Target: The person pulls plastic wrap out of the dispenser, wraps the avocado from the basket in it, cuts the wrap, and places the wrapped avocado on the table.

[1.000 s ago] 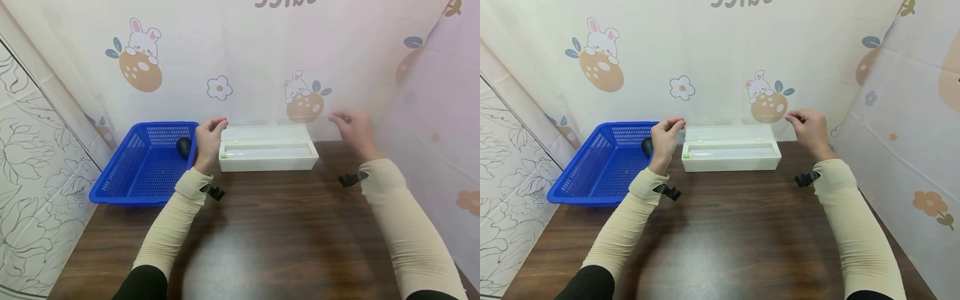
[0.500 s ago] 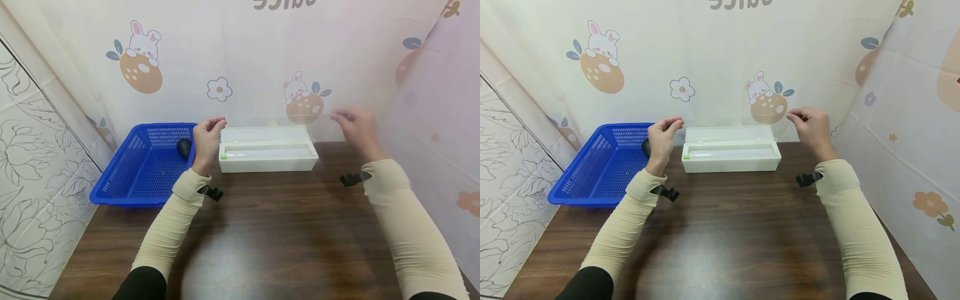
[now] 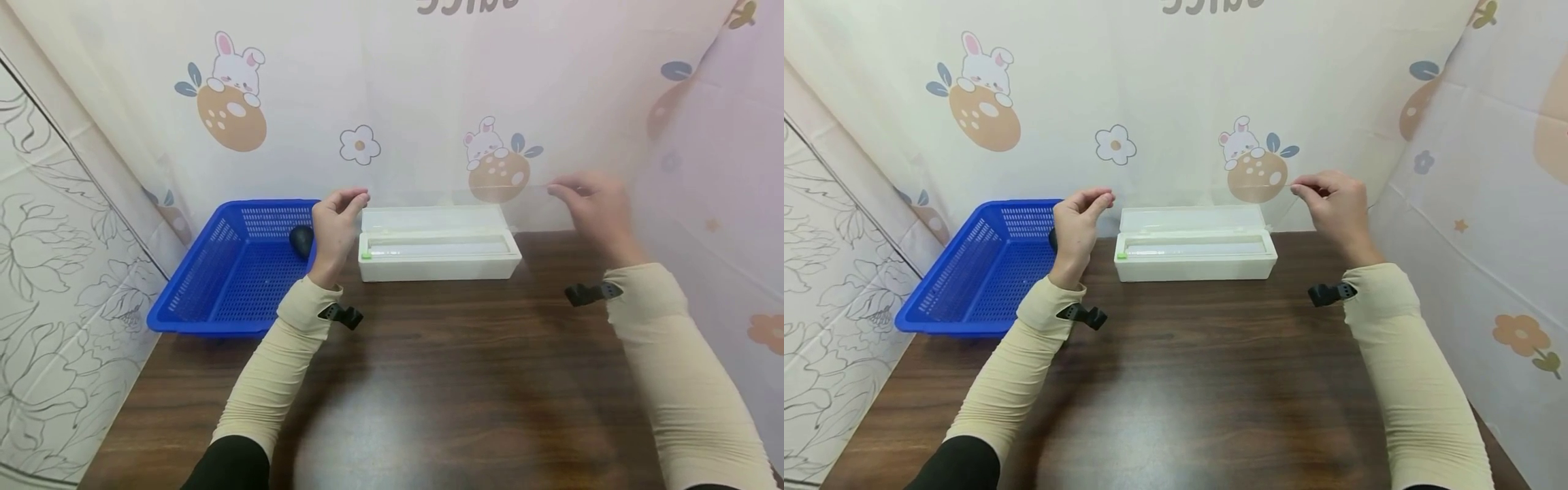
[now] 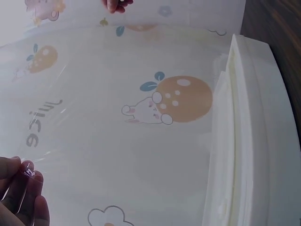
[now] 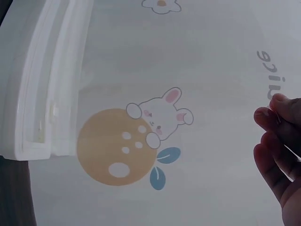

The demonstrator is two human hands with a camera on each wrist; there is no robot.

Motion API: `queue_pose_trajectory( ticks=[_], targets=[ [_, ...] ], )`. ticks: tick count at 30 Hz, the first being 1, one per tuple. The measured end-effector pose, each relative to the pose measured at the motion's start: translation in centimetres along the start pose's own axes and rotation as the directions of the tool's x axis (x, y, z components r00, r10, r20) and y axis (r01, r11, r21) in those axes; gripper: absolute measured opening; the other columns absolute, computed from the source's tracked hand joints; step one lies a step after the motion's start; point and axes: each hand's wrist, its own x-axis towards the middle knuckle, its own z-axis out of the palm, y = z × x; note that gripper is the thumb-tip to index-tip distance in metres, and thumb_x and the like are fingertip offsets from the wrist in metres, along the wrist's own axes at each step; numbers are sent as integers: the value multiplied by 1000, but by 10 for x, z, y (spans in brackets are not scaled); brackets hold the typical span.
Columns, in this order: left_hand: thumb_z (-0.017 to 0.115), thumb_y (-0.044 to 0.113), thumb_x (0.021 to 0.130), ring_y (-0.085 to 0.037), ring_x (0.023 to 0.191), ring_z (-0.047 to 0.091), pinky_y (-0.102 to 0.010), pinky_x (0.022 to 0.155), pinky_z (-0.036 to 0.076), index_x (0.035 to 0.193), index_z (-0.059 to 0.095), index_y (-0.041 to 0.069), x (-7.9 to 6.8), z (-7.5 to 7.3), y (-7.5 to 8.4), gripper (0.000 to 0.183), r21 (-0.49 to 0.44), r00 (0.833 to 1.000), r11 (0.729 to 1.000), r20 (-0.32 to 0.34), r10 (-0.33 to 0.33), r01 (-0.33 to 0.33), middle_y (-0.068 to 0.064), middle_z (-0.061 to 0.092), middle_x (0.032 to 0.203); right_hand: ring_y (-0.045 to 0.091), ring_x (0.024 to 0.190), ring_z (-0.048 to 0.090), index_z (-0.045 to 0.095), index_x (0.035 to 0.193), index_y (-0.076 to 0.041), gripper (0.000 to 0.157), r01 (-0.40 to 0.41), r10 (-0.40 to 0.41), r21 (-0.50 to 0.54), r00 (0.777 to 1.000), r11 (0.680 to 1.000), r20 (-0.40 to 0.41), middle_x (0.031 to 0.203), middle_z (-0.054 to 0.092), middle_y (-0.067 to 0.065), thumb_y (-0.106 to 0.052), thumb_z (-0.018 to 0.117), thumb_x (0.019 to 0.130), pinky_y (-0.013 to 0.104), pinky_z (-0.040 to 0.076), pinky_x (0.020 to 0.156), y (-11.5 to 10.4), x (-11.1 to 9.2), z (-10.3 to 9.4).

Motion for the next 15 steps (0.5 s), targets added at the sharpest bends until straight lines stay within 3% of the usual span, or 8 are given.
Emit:
queue_pose_trajectory(
  ticks=[7,8,9,10,13,15],
  targets=[
    [69,13,90,-12,84,67,-23,82,53,100,73,-2,-2,-2,7,19,13,1000,1000,6,11,-11,-18,73,97,-27,79,41,74,100,5,24,49,-49,-12,998,999,-31,100,72,26,-17,69,90,7,31,76,-7,-4,-8],
    [69,13,90,-12,84,67,-23,81,53,100,73,-2,-3,-3,7,19,13,1000,1000,8,16,-17,-18,73,97,-26,79,42,74,99,4,24,49,-49,-4,998,999,-37,97,76,14,-17,70,90,8,32,76,-7,-4,-8],
    [69,13,90,-11,83,67,-23,81,53,100,73,-3,-3,-3,7,19,11,1000,1000,9,23,-23,-19,73,97,-25,79,42,74,98,4,23,44,-44,-1,998,999,-41,97,76,13,-17,70,89,8,32,76,-8,-5,-9],
    [69,13,90,-10,83,66,-23,81,53,100,72,-4,-4,-3,8,19,6,1000,1000,12,29,-29,-19,73,97,-24,78,44,75,97,4,22,45,-44,11,998,999,-47,94,77,1,-16,71,88,8,32,76,-8,-6,-10],
    [69,12,90,-8,82,66,-22,80,53,100,72,-5,-5,-4,10,19,-1,999,999,16,49,-49,-20,72,96,-25,78,44,75,95,4,21,61,-60,19,997,998,-56,83,63,-38,-16,72,87,6,32,77,-10,-8,-13],
    [69,12,90,-7,82,65,-22,80,53,100,72,-5,-6,-5,12,19,-3,998,998,17,58,-58,-21,72,96,-26,79,45,75,94,5,21,74,-72,23,996,997,-57,82,57,-44,-15,73,86,5,32,77,-11,-9,-15]
  ],
)
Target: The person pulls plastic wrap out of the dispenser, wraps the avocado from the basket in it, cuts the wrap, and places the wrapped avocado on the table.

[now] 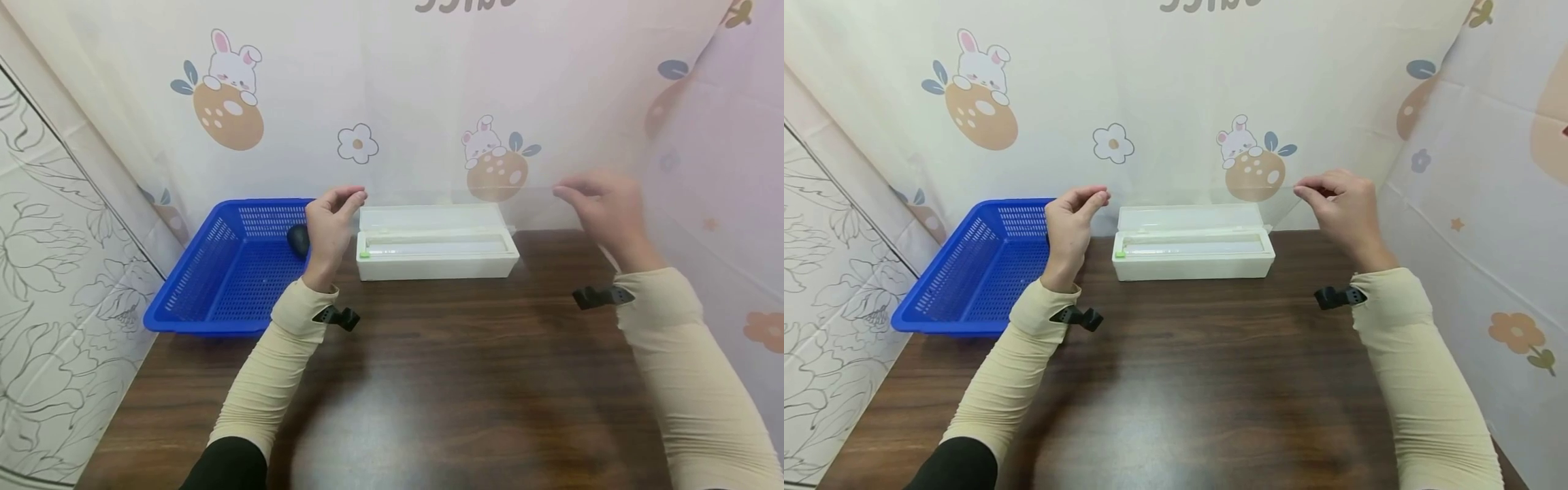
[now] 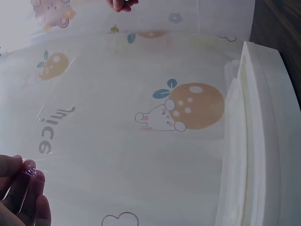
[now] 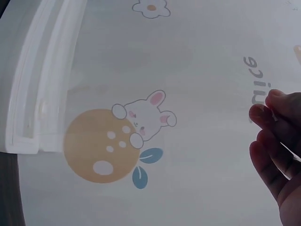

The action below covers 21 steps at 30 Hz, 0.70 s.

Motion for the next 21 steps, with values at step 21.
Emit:
queue_pose_trajectory(
  ticks=[21],
  targets=[
    [69,15,91,-16,92,68,-23,84,53,101,73,-2,-11,-14,16,19,55,997,998,70,23,-26,-17,74,100,-24,77,44,76,86,5,9,128,-126,32,990,991,-70,84,49,-51,1,76,78,4,32,74,-7,-17,-14]
  ],
)
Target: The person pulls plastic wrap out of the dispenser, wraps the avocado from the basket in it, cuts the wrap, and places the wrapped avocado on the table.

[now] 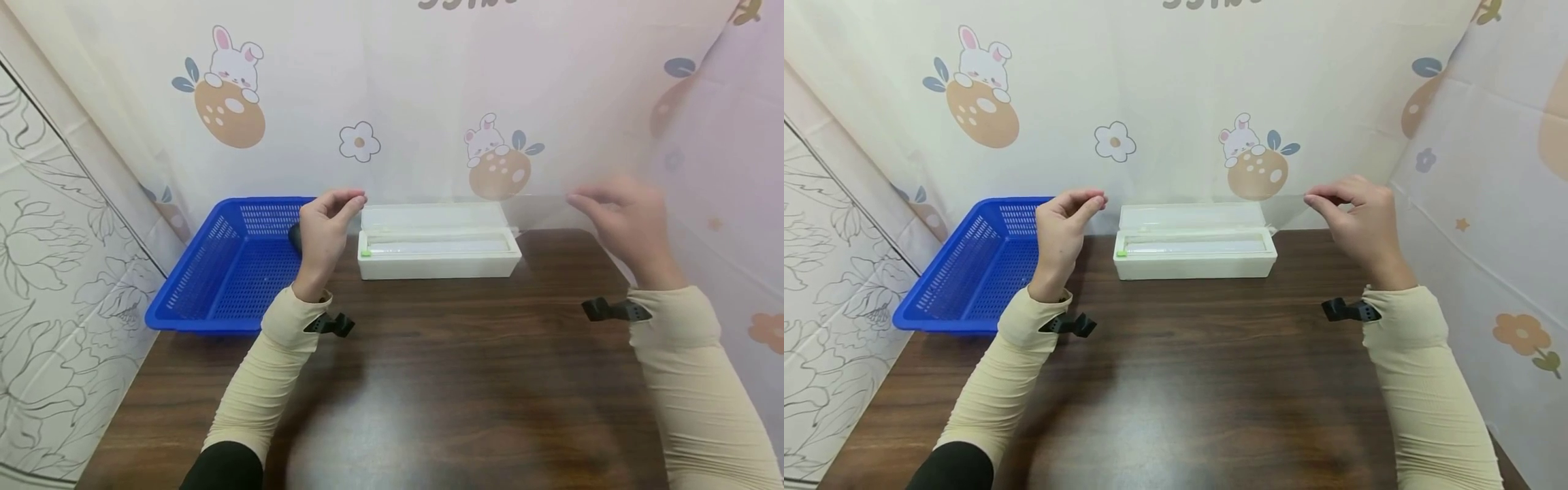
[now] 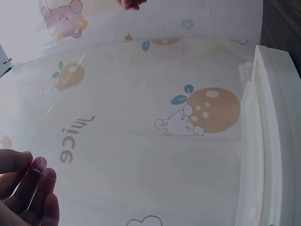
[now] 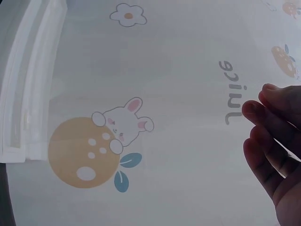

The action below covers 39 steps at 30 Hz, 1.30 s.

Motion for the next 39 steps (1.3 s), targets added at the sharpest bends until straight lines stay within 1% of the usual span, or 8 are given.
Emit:
queue_pose_trajectory(
  ticks=[12,18,21,24,31,33,37,39],
  targets=[
    [69,12,90,-19,94,68,-27,85,54,101,73,-1,-10,-4,8,18,73,1000,997,16,4,-5,-15,74,101,-21,81,51,74,83,9,9,-20,18,66,1000,998,17,86,55,-47,3,76,77,5,37,79,-6,-15,-10],
    [68,11,91,-20,95,67,-32,87,54,102,73,-1,-21,-8,10,17,88,999,996,39,8,-12,-16,73,103,-20,88,52,76,85,3,12,64,-65,40,997,997,44,96,56,-43,8,76,74,5,36,83,-10,-26,-15],
    [68,11,90,-20,94,67,-34,86,54,101,73,0,-26,-10,10,17,85,999,996,52,-3,-1,-15,73,102,-19,89,52,76,84,1,14,85,-87,44,995,995,46,95,62,-35,10,77,72,6,37,84,-9,-31,-16],
    [69,11,90,-19,93,68,-33,86,54,100,73,0,-32,-12,12,16,85,997,996,68,-19,13,-14,73,101,-18,85,53,76,81,3,14,91,-94,64,995,994,42,92,63,-30,12,77,70,6,38,81,-8,-36,-17],
    [72,9,87,-18,92,68,-24,83,54,98,74,0,-46,-18,13,14,92,993,995,117,-34,23,-15,74,100,-15,90,55,75,82,4,18,92,-100,107,993,990,65,96,61,-34,15,75,69,5,39,84,-9,-49,-21],
    [73,9,86,-17,92,68,-21,81,54,97,75,1,-50,-21,13,14,101,990,995,133,-35,22,-14,74,99,-14,90,56,75,82,3,19,92,-101,111,992,990,78,93,65,-29,16,76,68,5,39,84,-8,-53,-22],
    [73,10,86,-16,91,68,-21,80,53,96,75,2,-57,-26,12,13,137,982,990,183,-50,24,-12,75,98,-14,85,54,75,82,2,21,105,-119,118,987,987,112,91,65,-30,17,75,67,5,38,78,-7,-63,-25],
    [73,11,86,-17,90,68,-21,78,53,96,75,3,-60,-28,13,13,169,974,985,216,-68,31,-12,75,98,-15,84,54,75,82,2,16,117,-133,120,983,986,130,93,61,-35,13,76,70,4,37,76,-7,-68,-27]
  ],
)
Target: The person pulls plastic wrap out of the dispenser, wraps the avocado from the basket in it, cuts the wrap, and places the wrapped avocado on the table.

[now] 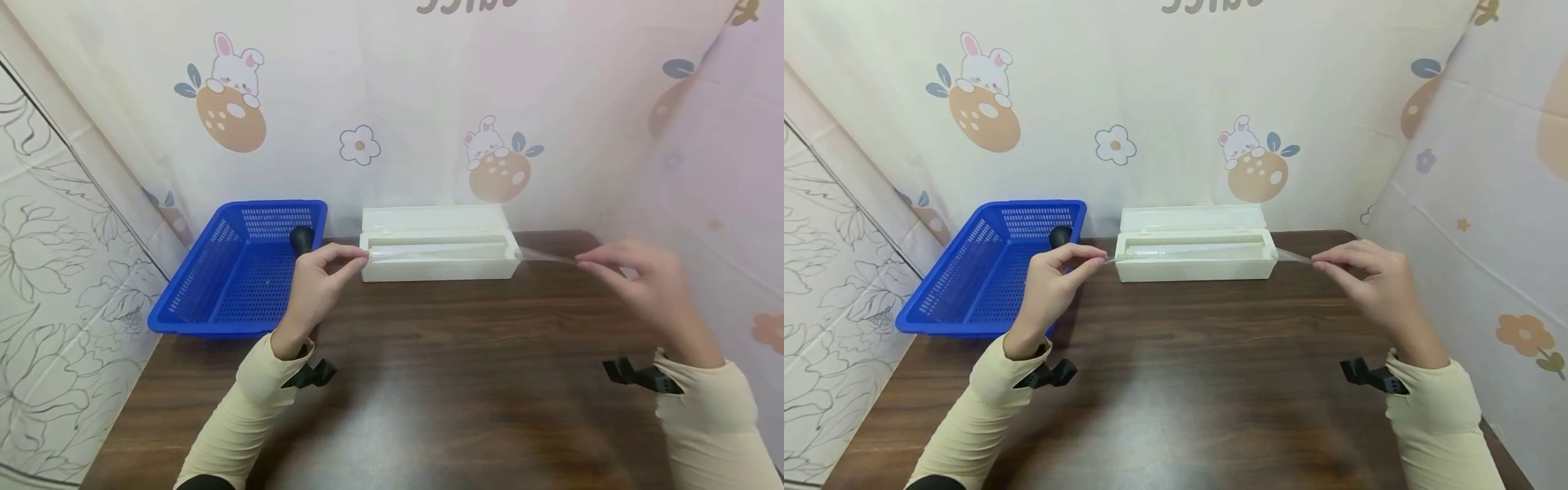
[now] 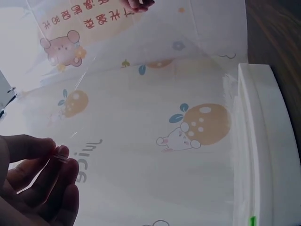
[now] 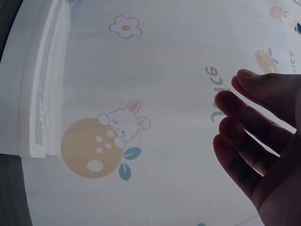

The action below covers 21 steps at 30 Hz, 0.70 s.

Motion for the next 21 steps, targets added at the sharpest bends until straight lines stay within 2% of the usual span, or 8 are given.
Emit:
queue_pose_trajectory(
  ticks=[5,9,14,21],
  targets=[
    [73,11,86,-16,88,67,-19,75,54,96,76,5,-9,-3,-3,11,28,997,1000,71,-6,4,-10,75,97,-17,88,55,76,86,-3,19,10,-8,-24,996,1000,84,95,61,-35,10,77,72,2,38,79,-1,-12,-4],
    [74,8,85,-14,88,66,-19,77,55,94,76,6,-15,-4,-5,10,11,995,1000,101,3,-5,-9,74,96,-16,87,57,77,88,-6,30,-33,36,-22,990,999,136,93,64,-32,16,75,68,1,40,78,-4,-16,-6],
    [74,10,85,-14,79,66,-19,70,54,93,76,7,-21,-4,-7,9,35,988,999,149,-39,34,-9,75,92,-15,85,59,77,89,-7,31,-83,86,-21,984,996,159,91,66,-30,17,75,69,2,42,76,-6,-21,-6],
    [73,11,86,-11,77,65,-20,67,53,94,76,6,-28,-4,-11,10,36,977,997,202,-69,63,-9,75,93,-16,84,59,77,88,-9,34,-91,91,-8,982,996,167,90,65,-32,18,75,68,1,43,74,-7,-29,-2]
  ],
)
